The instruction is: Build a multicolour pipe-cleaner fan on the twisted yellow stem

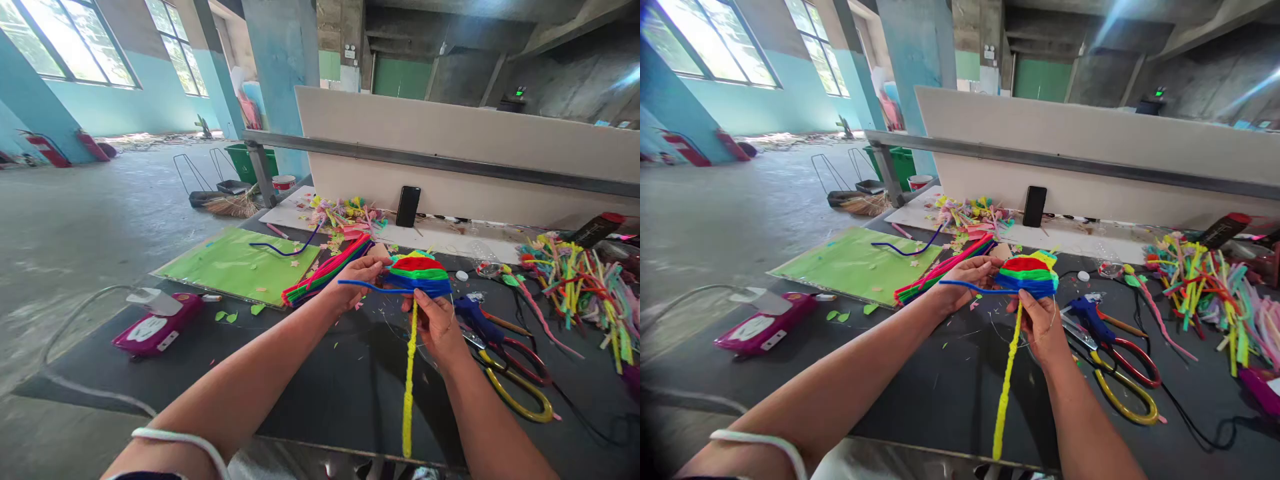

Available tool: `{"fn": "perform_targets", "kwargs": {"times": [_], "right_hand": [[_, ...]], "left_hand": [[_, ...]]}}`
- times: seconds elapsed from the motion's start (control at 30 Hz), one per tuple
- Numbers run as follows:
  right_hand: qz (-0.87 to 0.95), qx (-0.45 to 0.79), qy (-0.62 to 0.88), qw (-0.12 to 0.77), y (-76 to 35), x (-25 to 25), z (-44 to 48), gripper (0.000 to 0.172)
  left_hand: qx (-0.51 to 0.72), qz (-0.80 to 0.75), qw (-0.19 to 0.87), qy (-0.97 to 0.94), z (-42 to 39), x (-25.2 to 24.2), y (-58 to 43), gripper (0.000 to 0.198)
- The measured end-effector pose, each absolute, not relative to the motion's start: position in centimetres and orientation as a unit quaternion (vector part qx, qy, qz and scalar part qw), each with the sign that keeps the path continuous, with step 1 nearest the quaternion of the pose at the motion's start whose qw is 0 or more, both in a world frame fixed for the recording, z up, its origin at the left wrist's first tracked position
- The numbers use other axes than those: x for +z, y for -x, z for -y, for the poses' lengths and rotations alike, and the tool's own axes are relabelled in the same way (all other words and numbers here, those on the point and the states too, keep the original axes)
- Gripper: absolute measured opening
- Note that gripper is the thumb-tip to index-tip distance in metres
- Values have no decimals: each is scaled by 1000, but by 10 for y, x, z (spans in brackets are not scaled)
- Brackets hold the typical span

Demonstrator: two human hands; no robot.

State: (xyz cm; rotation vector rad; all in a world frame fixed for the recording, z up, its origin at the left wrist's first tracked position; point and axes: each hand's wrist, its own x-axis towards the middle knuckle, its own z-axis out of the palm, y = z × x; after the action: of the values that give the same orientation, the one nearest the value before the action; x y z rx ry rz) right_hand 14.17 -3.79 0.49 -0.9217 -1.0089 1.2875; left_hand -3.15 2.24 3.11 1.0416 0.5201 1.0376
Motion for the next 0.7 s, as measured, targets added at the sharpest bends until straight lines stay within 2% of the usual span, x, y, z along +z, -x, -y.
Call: {"fn": "perform_targets", "kwargs": {"times": [0.2, 0.37, 0.7], "right_hand": [[382, 544, 386, 639, -142, 1, 30, 25], [383, 545, 372, 647, -142, 0, 29, 27], [362, 686, 351, 525, -154, 2, 27, 23]], "left_hand": [[404, -236, 765, -442, -21, 12, 28, 38], [338, -186, 824, -415, -3, 13, 17, 26], [419, -217, 804, -361, 2, -1, 5, 20]]}}
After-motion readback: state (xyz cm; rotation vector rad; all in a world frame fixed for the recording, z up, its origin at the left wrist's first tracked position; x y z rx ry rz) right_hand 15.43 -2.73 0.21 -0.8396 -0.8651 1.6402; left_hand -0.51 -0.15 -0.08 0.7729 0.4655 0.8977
